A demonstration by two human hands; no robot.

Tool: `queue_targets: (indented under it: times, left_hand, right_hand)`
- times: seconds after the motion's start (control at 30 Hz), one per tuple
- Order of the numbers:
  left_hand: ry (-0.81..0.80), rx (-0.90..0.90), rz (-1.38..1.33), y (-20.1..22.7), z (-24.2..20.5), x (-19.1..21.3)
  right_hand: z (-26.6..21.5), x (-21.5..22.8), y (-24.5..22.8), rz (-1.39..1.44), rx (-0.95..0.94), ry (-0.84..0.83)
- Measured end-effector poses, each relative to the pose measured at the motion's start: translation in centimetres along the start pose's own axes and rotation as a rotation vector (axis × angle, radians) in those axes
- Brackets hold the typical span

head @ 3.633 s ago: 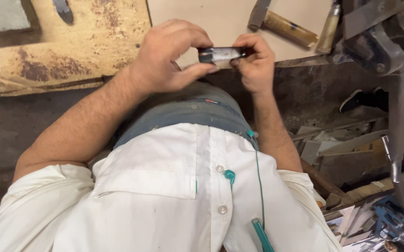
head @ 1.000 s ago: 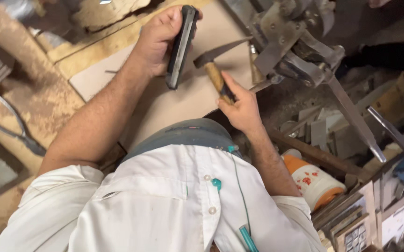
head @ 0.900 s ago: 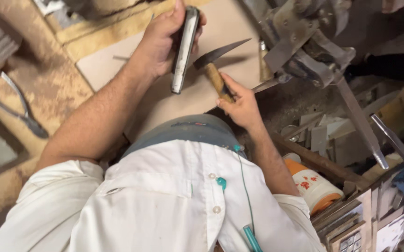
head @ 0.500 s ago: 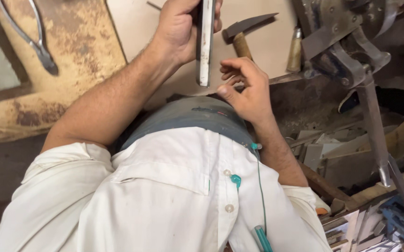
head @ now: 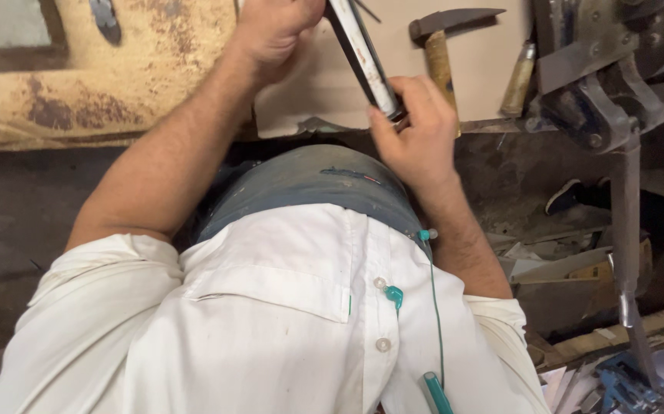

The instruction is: The person assembles a rectangular metal frame by inserting a white insert into a dark metal channel, then repeatedly uses a manual press to bend the ends. The person also uses a hammer to tap the frame and a file to smooth edges, handling the components one at a time on a cluttered workbench.

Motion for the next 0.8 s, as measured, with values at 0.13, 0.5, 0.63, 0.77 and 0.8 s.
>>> queue_targets:
  times: [0.13,0.5,0.63,0.77,0.8]
  left_hand:
    - [0.0,0.041,1.091,3.5,-4.2,2.5]
    - [-0.115,-0.179,1.633,3.5,-7.8,-0.2]
    - [-0.115,-0.332,1.491,4.6,-9.1,-2.2]
    - [-0.181,-0.662,1.362,6.5,-11.5,-7.6]
    - [-0.198,-0.699,1.354,6.6,-12.0,-9.3]
  right_hand:
    - [0.0,-0.6,3.0,-0.05,0.151,-0.062]
    - [-0.5,-4.7,6.0,0.051,0.06,-0.033]
    - [-1.2,-4.6,7.7,0.185,0.044,0.01]
    - [-1.5,-4.1,9.0,0.478,0.02,-0.069]
    - [-1.4,-4.0,9.1,0.578,0.026,-0.101]
Point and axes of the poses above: each hand's wrist, its own z-axis towards the middle knuckle, its own x-axis out of the back of the hand, y = z × x, the point moved 3 cm from there along z, towards the middle knuckle, and after that the axes turned 1 degree about x, right-handed, at the moved point
